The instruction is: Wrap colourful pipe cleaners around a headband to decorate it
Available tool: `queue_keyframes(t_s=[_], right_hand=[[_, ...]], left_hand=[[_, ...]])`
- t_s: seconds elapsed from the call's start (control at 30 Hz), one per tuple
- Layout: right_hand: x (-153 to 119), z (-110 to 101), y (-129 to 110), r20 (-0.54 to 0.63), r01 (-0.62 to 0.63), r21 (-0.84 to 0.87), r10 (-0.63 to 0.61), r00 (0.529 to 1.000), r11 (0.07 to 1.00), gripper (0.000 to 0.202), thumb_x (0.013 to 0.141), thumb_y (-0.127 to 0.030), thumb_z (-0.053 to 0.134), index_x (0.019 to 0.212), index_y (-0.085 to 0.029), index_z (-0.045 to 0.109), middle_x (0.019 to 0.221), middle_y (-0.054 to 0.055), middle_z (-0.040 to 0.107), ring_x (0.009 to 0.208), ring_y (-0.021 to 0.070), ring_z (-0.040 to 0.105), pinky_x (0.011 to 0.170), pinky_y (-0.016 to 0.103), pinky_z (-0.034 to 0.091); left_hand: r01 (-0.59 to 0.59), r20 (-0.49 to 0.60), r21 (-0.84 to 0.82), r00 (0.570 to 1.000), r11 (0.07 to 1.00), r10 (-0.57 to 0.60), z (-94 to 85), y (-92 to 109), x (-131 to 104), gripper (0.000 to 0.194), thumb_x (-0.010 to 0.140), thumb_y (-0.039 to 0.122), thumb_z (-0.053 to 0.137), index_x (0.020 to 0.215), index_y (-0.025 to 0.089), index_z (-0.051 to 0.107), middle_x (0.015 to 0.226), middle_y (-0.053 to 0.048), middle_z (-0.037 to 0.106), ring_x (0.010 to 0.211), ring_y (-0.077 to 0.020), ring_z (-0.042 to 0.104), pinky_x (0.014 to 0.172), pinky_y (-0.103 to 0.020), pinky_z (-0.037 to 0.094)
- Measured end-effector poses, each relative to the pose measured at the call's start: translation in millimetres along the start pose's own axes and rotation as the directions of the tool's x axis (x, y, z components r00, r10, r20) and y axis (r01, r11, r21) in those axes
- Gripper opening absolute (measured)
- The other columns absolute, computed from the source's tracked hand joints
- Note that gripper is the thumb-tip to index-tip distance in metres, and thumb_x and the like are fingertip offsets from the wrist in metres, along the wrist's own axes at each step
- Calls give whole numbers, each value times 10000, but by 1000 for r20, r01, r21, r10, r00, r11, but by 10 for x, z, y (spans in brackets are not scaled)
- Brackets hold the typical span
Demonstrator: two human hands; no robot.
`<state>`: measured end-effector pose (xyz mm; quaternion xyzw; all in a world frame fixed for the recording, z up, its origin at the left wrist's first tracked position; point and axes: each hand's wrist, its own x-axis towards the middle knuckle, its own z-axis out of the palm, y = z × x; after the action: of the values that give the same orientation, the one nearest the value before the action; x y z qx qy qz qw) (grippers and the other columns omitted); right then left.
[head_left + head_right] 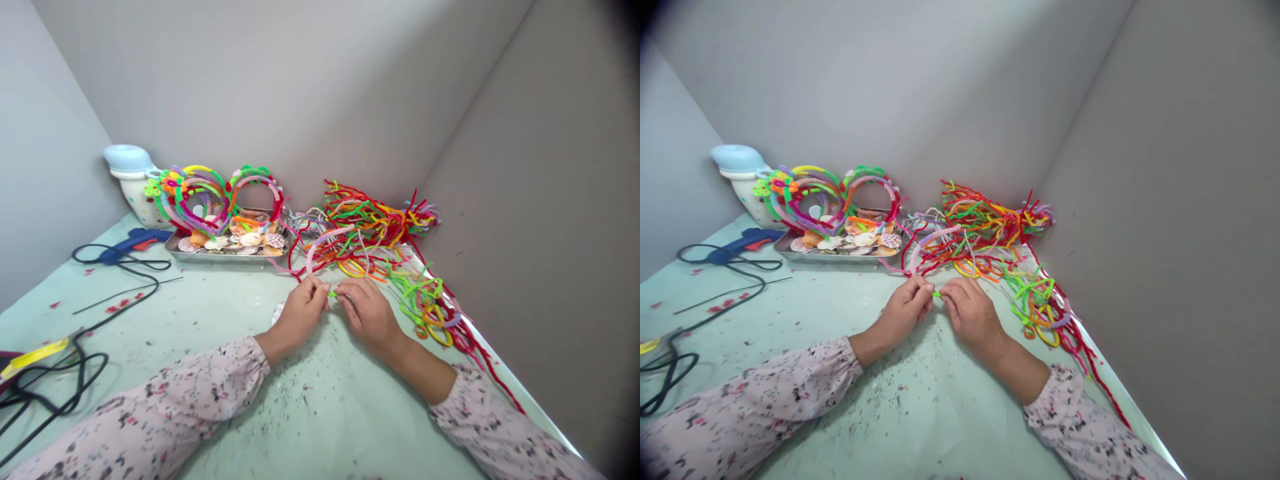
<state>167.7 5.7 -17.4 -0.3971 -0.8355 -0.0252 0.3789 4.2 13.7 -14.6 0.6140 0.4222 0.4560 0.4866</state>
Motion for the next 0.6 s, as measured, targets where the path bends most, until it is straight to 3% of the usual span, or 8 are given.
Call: queue_keyframes(t_s=[0.6], right_hand=[[2,10,16,-5,6,24,-6,1000,1000,134,893,-167,458,951,-199,575,916,83,615,869,214,553,778,375,467]], left_hand=[[14,7,26,1000,1000,-14,-5,12,-13,258,875,375,436,707,182,465,559,47,471,465,-91,416,479,-215,341]])
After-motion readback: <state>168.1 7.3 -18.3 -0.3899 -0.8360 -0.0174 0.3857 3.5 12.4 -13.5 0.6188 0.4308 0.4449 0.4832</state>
